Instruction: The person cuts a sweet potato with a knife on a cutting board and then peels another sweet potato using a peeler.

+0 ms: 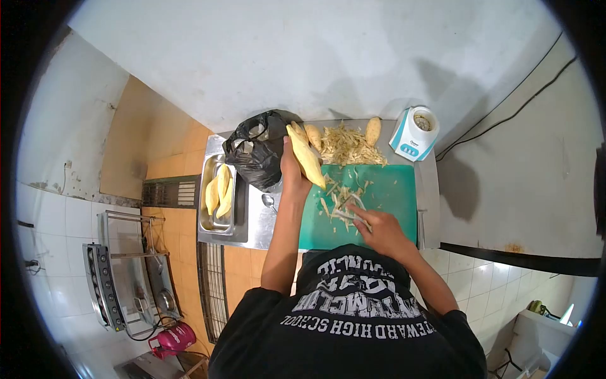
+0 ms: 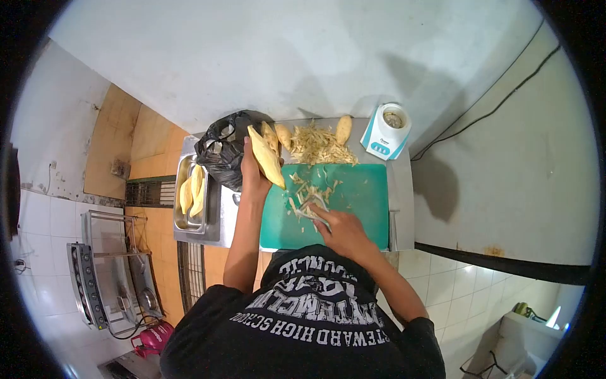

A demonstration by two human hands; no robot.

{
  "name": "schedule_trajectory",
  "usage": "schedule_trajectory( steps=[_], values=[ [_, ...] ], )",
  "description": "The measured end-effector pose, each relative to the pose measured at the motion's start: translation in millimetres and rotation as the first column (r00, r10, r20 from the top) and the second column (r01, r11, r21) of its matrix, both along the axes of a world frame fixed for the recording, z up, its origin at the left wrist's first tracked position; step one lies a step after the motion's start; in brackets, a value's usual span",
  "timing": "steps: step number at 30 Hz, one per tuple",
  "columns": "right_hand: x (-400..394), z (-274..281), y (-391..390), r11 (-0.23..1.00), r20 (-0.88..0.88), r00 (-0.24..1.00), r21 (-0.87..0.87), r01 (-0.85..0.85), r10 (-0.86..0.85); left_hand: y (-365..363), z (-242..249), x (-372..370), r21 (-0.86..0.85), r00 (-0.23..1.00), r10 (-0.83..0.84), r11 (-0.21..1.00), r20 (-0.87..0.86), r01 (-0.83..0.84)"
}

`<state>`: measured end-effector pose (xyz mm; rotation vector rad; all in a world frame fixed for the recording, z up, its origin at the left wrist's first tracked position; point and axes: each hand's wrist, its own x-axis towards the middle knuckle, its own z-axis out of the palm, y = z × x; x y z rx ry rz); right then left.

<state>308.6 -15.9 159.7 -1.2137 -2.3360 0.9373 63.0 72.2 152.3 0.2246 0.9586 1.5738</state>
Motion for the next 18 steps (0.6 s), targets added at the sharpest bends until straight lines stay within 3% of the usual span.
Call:
schedule_trajectory(
  steps=[4, 5, 8, 10, 11, 14, 18],
  values=[
    [-18, 38, 32, 0.994, -0.146, 0.983, 0.009, 0.112, -0.110, -4, -4, 19, -0.060, 0.990, -0.085, 0.995, -0.110, 0.079],
    [-25, 45, 44, 0.992, -0.149, 0.981, 0.007, 0.127, -0.125, -4, -24, 23, 0.056, 0.984, -0.125, 0.990, -0.124, 0.133],
    [-38, 48, 56, 0.996, -0.196, 0.976, -0.002, 0.093, -0.092, -12, -9, 50, 0.036, 0.990, -0.085, 0.995, -0.111, 0.090],
    [-43, 29, 54, 0.993, -0.161, 0.983, 0.060, 0.102, -0.091, -10, -10, 52, 0.044, 0.998, -0.014, 0.999, 0.065, 0.011],
    [-41, 28, 49, 0.994, -0.154, 0.985, 0.061, 0.092, -0.081, -9, -13, 48, 0.045, 0.997, -0.004, 0.999, 0.072, 0.000],
    [-31, 19, 22, 0.998, -0.107, 0.992, -0.022, 0.063, -0.065, -7, -14, 22, 0.024, 0.997, -0.027, 0.999, -0.075, 0.029],
    [-20, 10, 7, 0.992, -0.142, 0.989, -0.129, 0.018, -0.037, 0, 2, 14, 0.004, 0.996, 0.073, 0.997, -0.042, -0.073]
  ],
)
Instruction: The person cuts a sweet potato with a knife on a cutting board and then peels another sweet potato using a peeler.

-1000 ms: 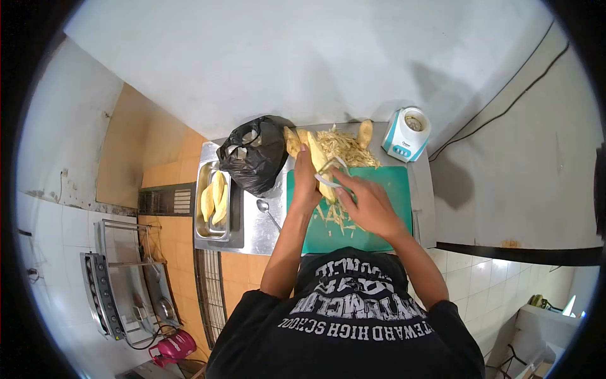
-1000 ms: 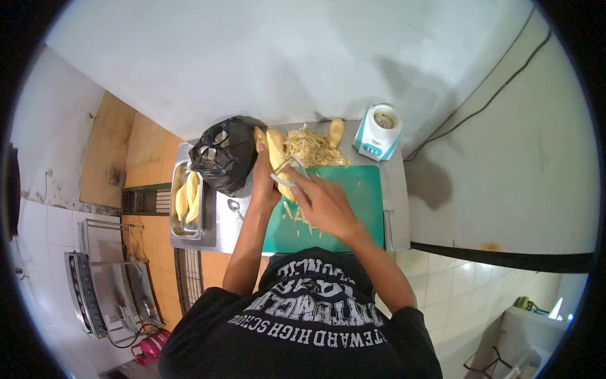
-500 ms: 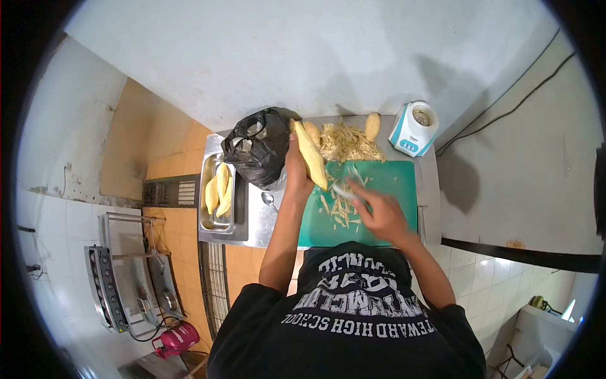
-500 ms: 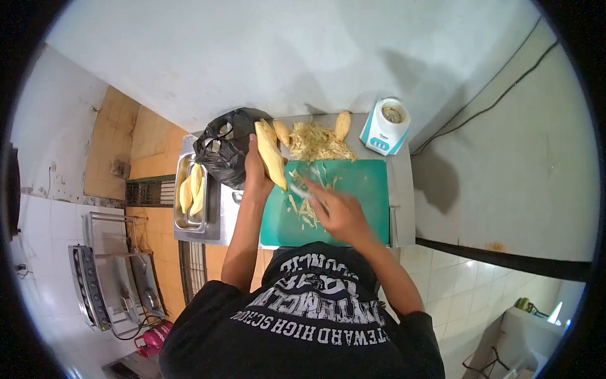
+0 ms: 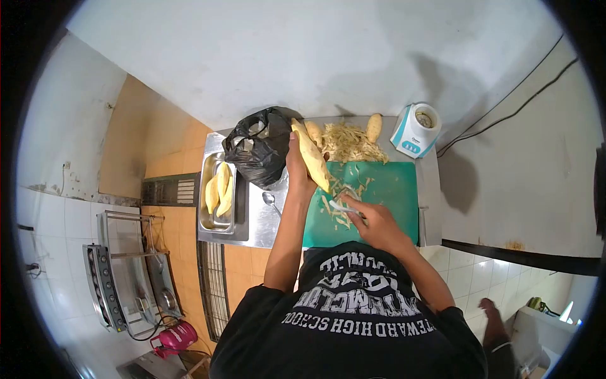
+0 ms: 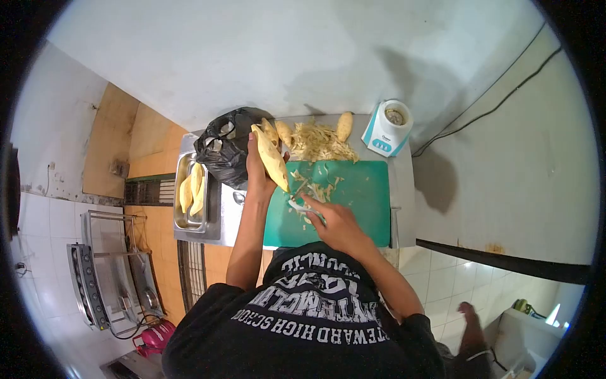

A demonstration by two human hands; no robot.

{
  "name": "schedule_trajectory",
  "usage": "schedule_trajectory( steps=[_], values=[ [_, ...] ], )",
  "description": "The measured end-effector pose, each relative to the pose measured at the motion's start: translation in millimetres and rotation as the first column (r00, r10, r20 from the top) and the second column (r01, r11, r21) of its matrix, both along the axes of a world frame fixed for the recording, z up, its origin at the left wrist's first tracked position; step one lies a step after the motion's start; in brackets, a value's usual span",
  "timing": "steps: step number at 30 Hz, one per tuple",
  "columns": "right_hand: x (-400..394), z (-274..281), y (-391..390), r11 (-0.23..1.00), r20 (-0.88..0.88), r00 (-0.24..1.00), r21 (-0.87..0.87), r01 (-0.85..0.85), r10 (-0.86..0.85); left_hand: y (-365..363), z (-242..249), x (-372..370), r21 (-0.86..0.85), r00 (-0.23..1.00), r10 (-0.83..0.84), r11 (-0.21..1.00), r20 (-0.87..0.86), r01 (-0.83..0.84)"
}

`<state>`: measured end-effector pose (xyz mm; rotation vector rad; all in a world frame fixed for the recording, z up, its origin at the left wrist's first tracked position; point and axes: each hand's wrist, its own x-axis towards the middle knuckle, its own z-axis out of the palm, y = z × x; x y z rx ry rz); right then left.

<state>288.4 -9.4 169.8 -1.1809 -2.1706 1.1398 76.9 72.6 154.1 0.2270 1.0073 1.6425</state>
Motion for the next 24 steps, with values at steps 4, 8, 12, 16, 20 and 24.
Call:
schedule_trajectory(
  steps=[4, 8, 12, 16, 20, 24],
  values=[
    [-11, 52, 25, 0.994, 0.035, 0.997, -0.082, 0.068, -0.065, -8, -2, 9, -0.010, 0.992, -0.116, 0.993, -0.056, 0.115],
    [-27, 30, 52, 0.986, -0.022, 1.000, 0.167, 0.001, 0.003, -16, 5, 26, 0.102, 0.983, -0.159, 0.980, -0.094, 0.169],
    [-30, 21, 46, 0.981, -0.018, 1.000, 0.195, 0.008, -0.005, -17, -12, 17, 0.105, 0.977, -0.145, 0.981, -0.155, 0.163],
    [-23, 16, 35, 0.997, 0.006, 1.000, 0.079, 0.003, -0.004, -17, -22, 19, 0.045, 0.979, -0.117, 0.991, -0.169, 0.126],
    [-12, -1, 22, 0.995, 0.018, 0.999, 0.095, 0.036, -0.037, -14, -24, 19, -0.084, 0.994, -0.102, 0.992, -0.040, 0.098],
    [1, -10, 8, 0.999, 0.012, 1.000, -0.041, 0.022, -0.022, -3, -20, 2, -0.020, 0.999, 0.003, 1.000, 0.054, -0.002]
  ],
)
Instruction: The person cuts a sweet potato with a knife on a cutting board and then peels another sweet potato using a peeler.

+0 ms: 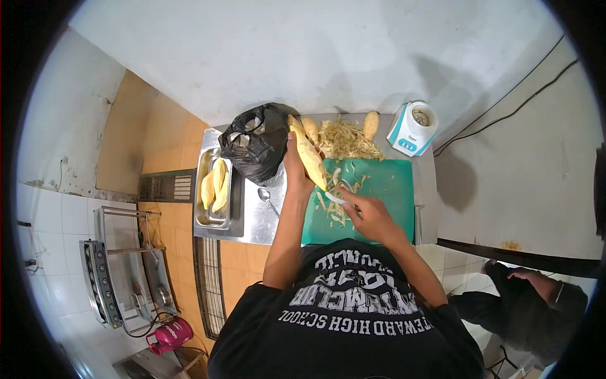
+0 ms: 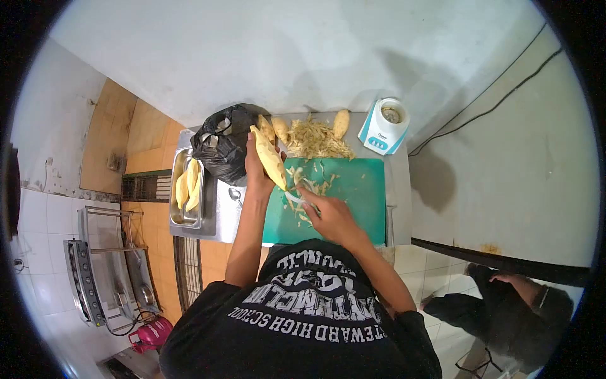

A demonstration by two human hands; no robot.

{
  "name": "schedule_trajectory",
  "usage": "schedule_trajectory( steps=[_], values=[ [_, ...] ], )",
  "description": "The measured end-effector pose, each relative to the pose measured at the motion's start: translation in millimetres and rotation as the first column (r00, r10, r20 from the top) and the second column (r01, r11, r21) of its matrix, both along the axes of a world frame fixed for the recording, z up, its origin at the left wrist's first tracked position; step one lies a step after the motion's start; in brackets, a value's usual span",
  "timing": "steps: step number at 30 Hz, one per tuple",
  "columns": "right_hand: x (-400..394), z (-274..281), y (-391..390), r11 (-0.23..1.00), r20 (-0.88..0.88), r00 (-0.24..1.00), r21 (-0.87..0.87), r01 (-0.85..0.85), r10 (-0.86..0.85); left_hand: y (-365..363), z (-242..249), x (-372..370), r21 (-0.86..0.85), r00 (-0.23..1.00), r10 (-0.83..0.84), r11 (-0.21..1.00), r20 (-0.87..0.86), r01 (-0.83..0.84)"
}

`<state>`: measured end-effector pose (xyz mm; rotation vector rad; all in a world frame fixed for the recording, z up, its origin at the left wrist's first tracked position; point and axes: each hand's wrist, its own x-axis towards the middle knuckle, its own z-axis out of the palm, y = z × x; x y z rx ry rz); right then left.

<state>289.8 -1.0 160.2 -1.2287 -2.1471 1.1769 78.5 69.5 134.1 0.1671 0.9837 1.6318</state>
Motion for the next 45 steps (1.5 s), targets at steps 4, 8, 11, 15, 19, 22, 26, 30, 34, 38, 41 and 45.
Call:
schedule_trajectory(
  steps=[4, 8, 11, 15, 19, 22, 26, 30, 34, 38, 41, 45],
  values=[
    [-5, 28, 13, 0.996, -0.034, 0.999, -0.084, 0.035, -0.038, 0, -5, 1, 0.034, 1.000, -0.023, 0.999, -0.014, 0.024],
    [-24, 38, 42, 0.991, -0.061, 0.996, 0.117, 0.067, -0.060, -8, 4, 21, 0.105, 0.998, -0.060, 0.992, -0.032, 0.063],
    [-31, 25, 48, 0.957, -0.105, 0.994, 0.286, 0.041, -0.011, -9, 6, 23, 0.144, 0.990, -0.088, 0.984, -0.110, 0.103],
    [-28, 29, 34, 0.988, -0.060, 0.998, 0.156, 0.010, -0.001, -15, 12, 26, 0.116, 0.993, -0.045, 0.992, -0.113, 0.058],
    [-19, 16, 26, 0.987, -0.073, 0.997, 0.153, 0.042, -0.031, -17, -3, 32, 0.016, 0.994, -0.077, 0.997, -0.083, 0.079],
    [-16, 8, 23, 0.991, -0.075, 0.995, 0.104, 0.080, -0.072, -20, 1, 40, 0.037, 0.995, -0.092, 0.995, -0.029, 0.093],
    [-17, 21, 23, 0.994, -0.032, 0.995, 0.056, 0.095, -0.093, -23, 17, 48, 0.105, 0.989, -0.070, 0.993, 0.129, 0.056],
    [-17, 28, 24, 0.997, 0.014, 0.999, 0.063, 0.045, -0.046, -17, 1, 38, 0.191, 0.992, -0.086, 0.976, -0.094, 0.103],
    [-16, 14, 18, 0.994, -0.070, 0.996, 0.090, 0.066, -0.059, -17, -17, 31, 0.119, 0.971, -0.131, 0.980, -0.198, 0.157],
    [4, 4, 6, 0.998, 0.061, 0.998, 0.059, 0.014, -0.018, -5, -12, 12, 0.070, 0.993, -0.012, 0.997, -0.114, 0.020],
    [17, -16, -10, 0.996, 0.032, 0.999, 0.085, -0.023, 0.021, 5, 19, -12, 0.115, 0.991, 0.072, 0.992, -0.113, -0.059],
    [6, 17, 6, 0.997, -0.023, 0.997, -0.022, 0.079, -0.079, 2, 21, -9, 0.062, 0.966, -0.033, 0.997, -0.256, 0.051]
  ],
)
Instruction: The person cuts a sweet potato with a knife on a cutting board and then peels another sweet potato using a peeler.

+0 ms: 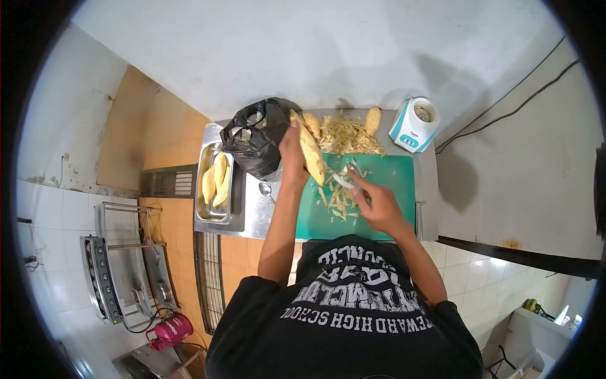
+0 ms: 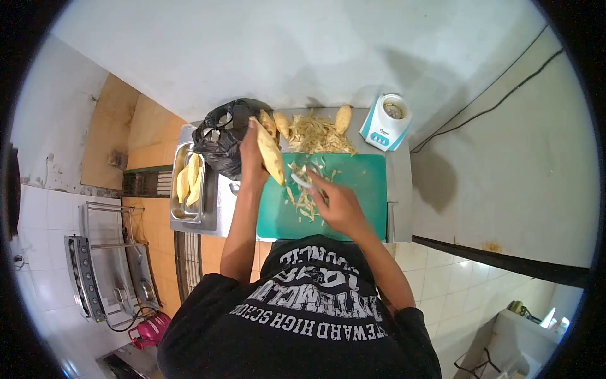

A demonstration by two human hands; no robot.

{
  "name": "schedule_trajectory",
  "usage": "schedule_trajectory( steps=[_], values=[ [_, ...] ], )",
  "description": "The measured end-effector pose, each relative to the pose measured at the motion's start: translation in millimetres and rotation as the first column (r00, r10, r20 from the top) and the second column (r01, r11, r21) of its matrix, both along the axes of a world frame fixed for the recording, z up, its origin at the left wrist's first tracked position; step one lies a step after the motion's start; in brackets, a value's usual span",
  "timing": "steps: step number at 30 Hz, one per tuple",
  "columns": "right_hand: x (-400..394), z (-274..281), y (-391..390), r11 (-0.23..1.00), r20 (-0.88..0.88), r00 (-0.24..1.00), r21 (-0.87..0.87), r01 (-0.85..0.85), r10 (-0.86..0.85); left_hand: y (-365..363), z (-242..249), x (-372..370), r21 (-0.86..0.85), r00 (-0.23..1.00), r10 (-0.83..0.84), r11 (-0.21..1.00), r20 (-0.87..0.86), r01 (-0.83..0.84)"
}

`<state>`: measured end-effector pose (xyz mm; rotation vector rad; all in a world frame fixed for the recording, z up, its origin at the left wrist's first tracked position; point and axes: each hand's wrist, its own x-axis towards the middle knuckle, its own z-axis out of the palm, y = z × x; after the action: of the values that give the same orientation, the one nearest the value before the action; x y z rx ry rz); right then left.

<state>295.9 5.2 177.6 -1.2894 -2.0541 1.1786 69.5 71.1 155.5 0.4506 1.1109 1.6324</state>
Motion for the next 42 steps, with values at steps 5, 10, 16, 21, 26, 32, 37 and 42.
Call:
schedule_trajectory(
  steps=[5, 10, 16, 21, 26, 32, 37, 42],
  values=[
    [-23, 11, 28, 0.965, -0.070, 0.997, 0.260, 0.002, 0.016, -10, -14, 36, 0.033, 0.998, -0.058, 0.998, -0.017, 0.058],
    [-22, 10, 20, 0.986, 0.073, 0.996, 0.152, -0.067, 0.056, -13, -22, 30, 0.023, 0.994, -0.104, 0.994, -0.043, 0.105],
    [-2, -9, -1, 0.989, 0.119, 0.983, -0.057, -0.133, 0.139, -7, -7, 16, 0.004, 0.999, 0.023, 1.000, 0.040, -0.023],
    [-5, 0, 2, 0.999, -0.032, 0.999, -0.034, -0.028, 0.027, -2, -2, 4, 0.012, 0.998, -0.052, 0.999, -0.028, 0.053],
    [-21, 5, 27, 0.995, -0.051, 0.998, 0.094, -0.021, 0.026, -10, 4, 35, -0.001, 0.994, -0.073, 0.997, 0.080, 0.074],
    [-22, -5, 12, 0.999, -0.122, 0.993, 0.045, 0.006, 0.000, -11, -12, 29, -0.060, 0.990, -0.057, 0.996, 0.126, 0.065],
    [-3, -29, -15, 0.992, -0.013, 0.994, 0.058, -0.110, 0.111, 7, -6, -1, -0.015, 0.931, 0.130, 0.991, 0.340, -0.133],
    [-6, 5, -2, 0.998, -0.064, 0.996, 0.019, -0.062, 0.063, 0, -2, -7, 0.012, 0.981, 0.066, 0.998, 0.181, -0.069]
  ],
)
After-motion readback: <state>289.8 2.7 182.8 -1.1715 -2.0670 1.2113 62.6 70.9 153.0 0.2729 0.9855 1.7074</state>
